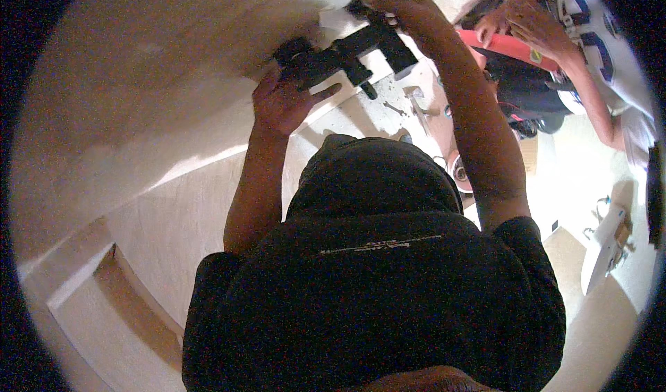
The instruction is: The person installs a black shower fixture onto a bathroom wall by hand and wipes the components with a cloth. The person also handles buckets containing construction debris and a tool bag.
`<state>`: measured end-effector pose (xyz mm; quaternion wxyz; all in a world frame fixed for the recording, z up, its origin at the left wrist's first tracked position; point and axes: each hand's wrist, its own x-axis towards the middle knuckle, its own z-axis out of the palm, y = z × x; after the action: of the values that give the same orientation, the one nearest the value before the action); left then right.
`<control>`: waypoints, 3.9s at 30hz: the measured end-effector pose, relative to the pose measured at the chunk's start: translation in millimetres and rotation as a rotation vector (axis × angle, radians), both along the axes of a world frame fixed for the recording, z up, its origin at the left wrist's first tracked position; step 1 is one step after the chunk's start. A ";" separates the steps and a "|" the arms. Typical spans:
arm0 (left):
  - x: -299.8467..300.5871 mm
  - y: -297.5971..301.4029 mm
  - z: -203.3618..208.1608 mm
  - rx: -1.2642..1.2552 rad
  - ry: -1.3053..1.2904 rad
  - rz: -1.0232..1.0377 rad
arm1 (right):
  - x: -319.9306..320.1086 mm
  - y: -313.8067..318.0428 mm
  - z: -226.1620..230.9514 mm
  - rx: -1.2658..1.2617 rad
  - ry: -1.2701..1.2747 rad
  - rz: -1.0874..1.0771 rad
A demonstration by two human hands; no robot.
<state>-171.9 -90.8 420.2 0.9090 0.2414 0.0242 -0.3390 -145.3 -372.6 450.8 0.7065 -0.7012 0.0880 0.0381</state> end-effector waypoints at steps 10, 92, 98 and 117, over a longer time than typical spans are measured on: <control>6.1 -4.7 -14.5 -0.044 -0.040 0.066 | 8.3 -8.6 -6.2 -0.019 0.022 0.009; 7.7 -18.0 -1.8 0.054 -0.038 0.077 | -19.6 10.1 23.7 -0.547 -0.035 -0.209; 6.4 -17.4 -4.8 0.012 -0.118 0.088 | -16.1 10.7 20.0 -0.236 0.047 -0.173; 2.3 -22.4 6.6 -0.016 0.013 0.119 | -12.6 -23.2 -18.4 -0.255 -0.273 -0.086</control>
<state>-169.7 -113.2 426.8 0.9293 0.2298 0.0416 -0.2859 -157.8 -395.8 432.4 0.6184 -0.7792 0.0253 -0.0988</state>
